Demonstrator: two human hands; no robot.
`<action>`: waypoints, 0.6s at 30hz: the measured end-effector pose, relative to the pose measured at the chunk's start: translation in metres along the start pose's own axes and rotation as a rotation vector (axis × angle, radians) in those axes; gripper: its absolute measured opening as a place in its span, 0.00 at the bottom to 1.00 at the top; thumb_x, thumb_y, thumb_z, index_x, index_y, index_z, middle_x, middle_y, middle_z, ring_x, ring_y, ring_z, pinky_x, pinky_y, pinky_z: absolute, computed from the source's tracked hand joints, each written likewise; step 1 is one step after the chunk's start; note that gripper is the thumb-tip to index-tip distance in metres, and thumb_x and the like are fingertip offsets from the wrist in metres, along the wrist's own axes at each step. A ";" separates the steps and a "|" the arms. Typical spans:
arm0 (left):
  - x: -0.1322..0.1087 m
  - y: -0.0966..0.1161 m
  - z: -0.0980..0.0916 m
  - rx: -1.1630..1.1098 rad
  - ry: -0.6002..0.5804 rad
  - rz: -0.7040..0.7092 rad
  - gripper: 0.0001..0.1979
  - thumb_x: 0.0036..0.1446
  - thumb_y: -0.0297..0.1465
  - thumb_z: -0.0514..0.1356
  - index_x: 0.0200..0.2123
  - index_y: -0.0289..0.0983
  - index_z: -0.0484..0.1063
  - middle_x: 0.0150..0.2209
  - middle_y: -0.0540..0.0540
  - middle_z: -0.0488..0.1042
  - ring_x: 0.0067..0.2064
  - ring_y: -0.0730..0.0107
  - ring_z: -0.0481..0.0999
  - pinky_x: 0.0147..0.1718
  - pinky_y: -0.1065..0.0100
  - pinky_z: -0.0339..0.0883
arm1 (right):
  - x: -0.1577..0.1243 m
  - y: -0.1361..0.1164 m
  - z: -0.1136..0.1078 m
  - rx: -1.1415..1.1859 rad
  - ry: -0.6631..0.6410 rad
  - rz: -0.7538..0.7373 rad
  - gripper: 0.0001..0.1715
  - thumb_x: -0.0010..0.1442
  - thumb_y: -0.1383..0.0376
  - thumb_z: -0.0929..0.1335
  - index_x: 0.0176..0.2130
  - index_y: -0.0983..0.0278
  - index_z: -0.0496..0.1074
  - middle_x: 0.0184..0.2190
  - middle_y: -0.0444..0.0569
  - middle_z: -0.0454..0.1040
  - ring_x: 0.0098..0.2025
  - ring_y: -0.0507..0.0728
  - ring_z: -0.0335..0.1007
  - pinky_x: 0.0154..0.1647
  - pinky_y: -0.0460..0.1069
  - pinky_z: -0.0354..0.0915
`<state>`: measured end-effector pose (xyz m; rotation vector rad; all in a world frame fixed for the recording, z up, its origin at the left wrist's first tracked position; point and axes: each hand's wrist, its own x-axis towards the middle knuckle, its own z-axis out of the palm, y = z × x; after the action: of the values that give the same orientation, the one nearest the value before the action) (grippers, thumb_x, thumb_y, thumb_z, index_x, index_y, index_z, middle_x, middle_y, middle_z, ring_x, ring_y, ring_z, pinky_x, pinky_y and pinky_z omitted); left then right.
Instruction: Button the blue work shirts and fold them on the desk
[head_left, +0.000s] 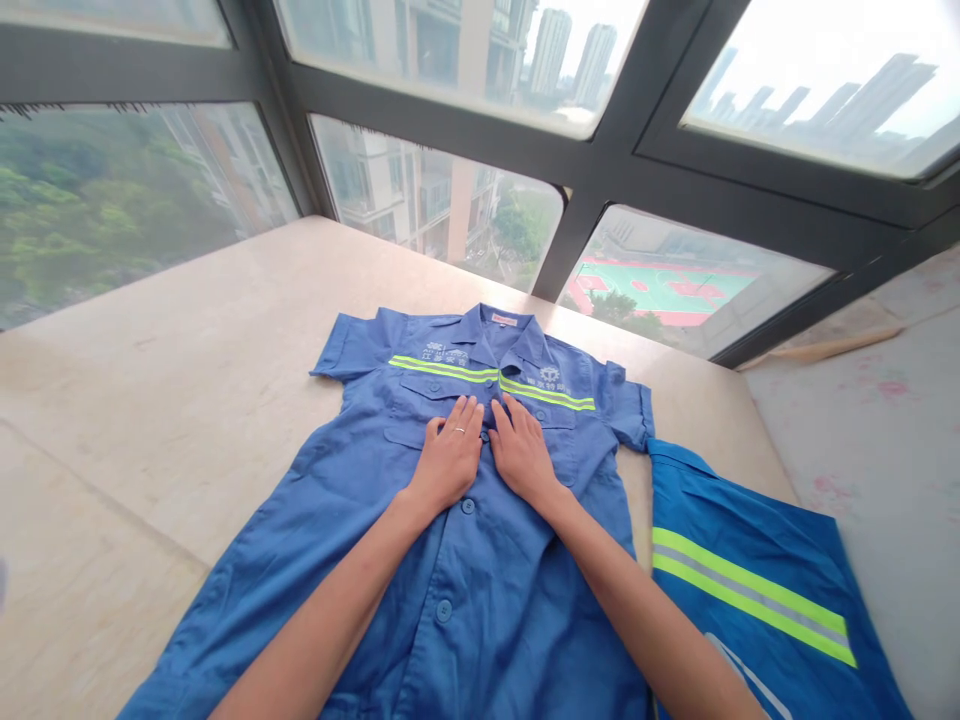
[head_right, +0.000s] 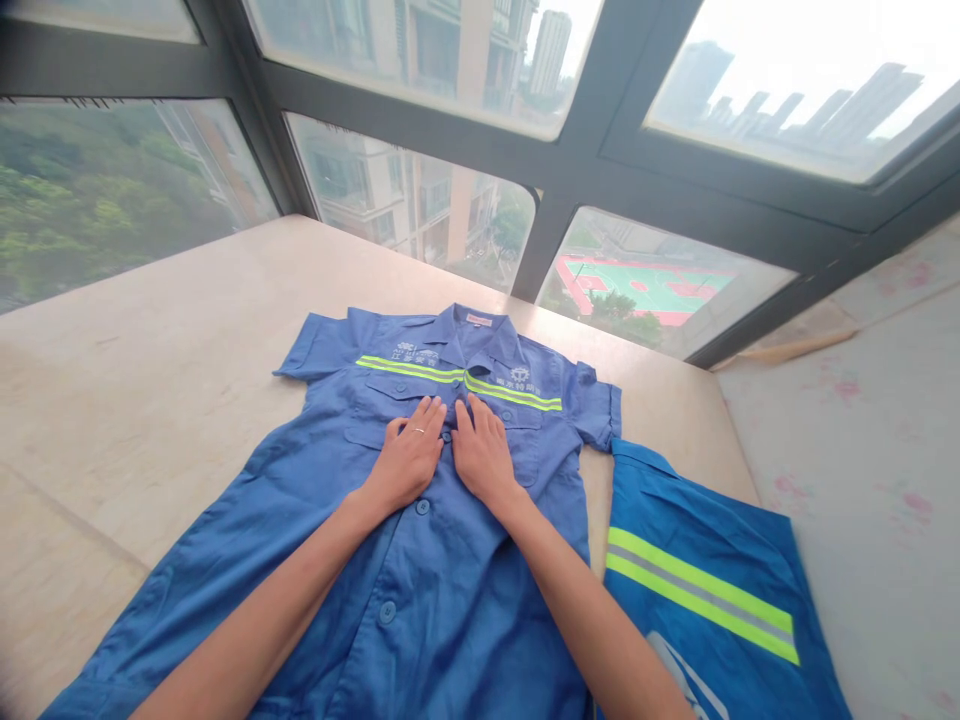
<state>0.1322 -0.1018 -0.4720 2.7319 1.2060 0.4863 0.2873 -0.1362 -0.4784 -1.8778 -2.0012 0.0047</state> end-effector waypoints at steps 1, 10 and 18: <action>0.000 -0.001 -0.001 0.007 -0.014 0.028 0.26 0.68 0.29 0.44 0.68 0.32 0.54 0.69 0.37 0.51 0.71 0.58 0.49 0.61 0.52 0.53 | 0.000 0.000 0.002 -0.017 -0.008 0.001 0.29 0.68 0.64 0.58 0.65 0.68 0.58 0.67 0.62 0.55 0.68 0.65 0.50 0.65 0.61 0.53; -0.002 -0.003 0.001 0.019 -0.053 0.035 0.28 0.67 0.44 0.48 0.65 0.38 0.60 0.68 0.39 0.56 0.69 0.54 0.54 0.66 0.49 0.46 | -0.007 0.029 -0.002 -0.096 -0.061 0.006 0.41 0.68 0.52 0.59 0.69 0.72 0.48 0.71 0.65 0.43 0.73 0.67 0.35 0.69 0.64 0.44; -0.004 -0.004 0.005 0.044 -0.042 -0.040 0.34 0.65 0.48 0.48 0.66 0.32 0.58 0.68 0.33 0.54 0.69 0.50 0.53 0.66 0.50 0.45 | -0.011 0.052 -0.020 -0.128 -0.222 -0.056 0.40 0.69 0.47 0.55 0.69 0.68 0.52 0.70 0.60 0.50 0.72 0.63 0.42 0.70 0.62 0.45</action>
<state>0.1286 -0.1022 -0.4791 2.7331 1.2733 0.4004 0.3434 -0.1470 -0.4768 -1.9736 -2.2502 0.0746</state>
